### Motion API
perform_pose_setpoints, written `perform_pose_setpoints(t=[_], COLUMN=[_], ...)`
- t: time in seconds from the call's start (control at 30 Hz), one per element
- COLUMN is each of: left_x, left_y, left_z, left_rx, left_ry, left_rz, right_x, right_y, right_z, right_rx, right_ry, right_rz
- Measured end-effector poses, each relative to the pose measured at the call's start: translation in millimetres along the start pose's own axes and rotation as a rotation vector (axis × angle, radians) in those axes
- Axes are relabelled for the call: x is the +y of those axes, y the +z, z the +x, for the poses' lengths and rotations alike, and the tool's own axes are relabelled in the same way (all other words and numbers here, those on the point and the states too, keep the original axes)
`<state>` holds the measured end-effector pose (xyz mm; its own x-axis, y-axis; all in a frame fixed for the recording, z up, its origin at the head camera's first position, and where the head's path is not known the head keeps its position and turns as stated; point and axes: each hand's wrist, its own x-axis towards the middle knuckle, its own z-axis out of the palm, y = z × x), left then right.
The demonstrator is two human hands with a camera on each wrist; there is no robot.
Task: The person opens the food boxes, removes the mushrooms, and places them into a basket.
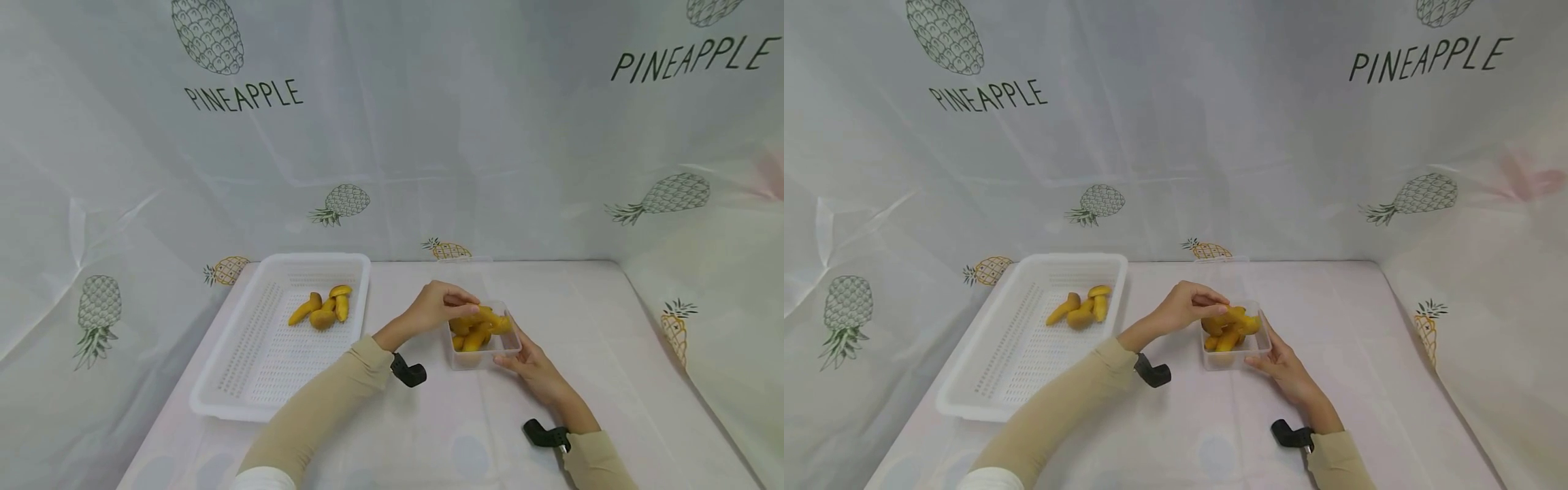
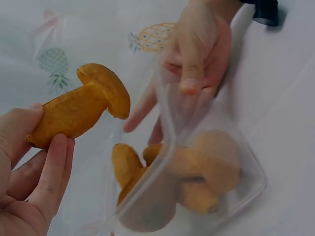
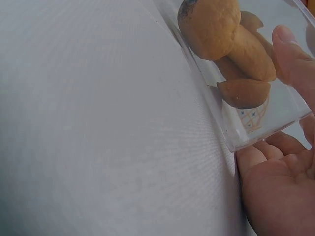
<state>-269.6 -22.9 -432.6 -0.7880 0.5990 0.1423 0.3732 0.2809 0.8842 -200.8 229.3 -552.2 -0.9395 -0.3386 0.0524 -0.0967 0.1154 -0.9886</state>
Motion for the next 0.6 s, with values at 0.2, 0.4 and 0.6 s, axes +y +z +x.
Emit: perform_pose_setpoints(t=[0.2,0.4,0.6], left_x=[2.4,2.1,0.3], left_y=[-23.6,-50.5,-78.0], left_z=[-6.6,-16.4,-29.5], left_rx=[0.053,0.102,0.179], left_ry=[-0.041,-0.068,-0.088], left_rz=[-0.059,-0.108,-0.161], right_x=[1.2,1.2,0.8], right_y=[0.0,0.0,0.7], right_z=[1.2,0.8,0.9], right_rx=[-0.001,-0.005,-0.009], right_ry=[-0.025,-0.026,-0.028], right_rz=[0.009,0.016,0.022])
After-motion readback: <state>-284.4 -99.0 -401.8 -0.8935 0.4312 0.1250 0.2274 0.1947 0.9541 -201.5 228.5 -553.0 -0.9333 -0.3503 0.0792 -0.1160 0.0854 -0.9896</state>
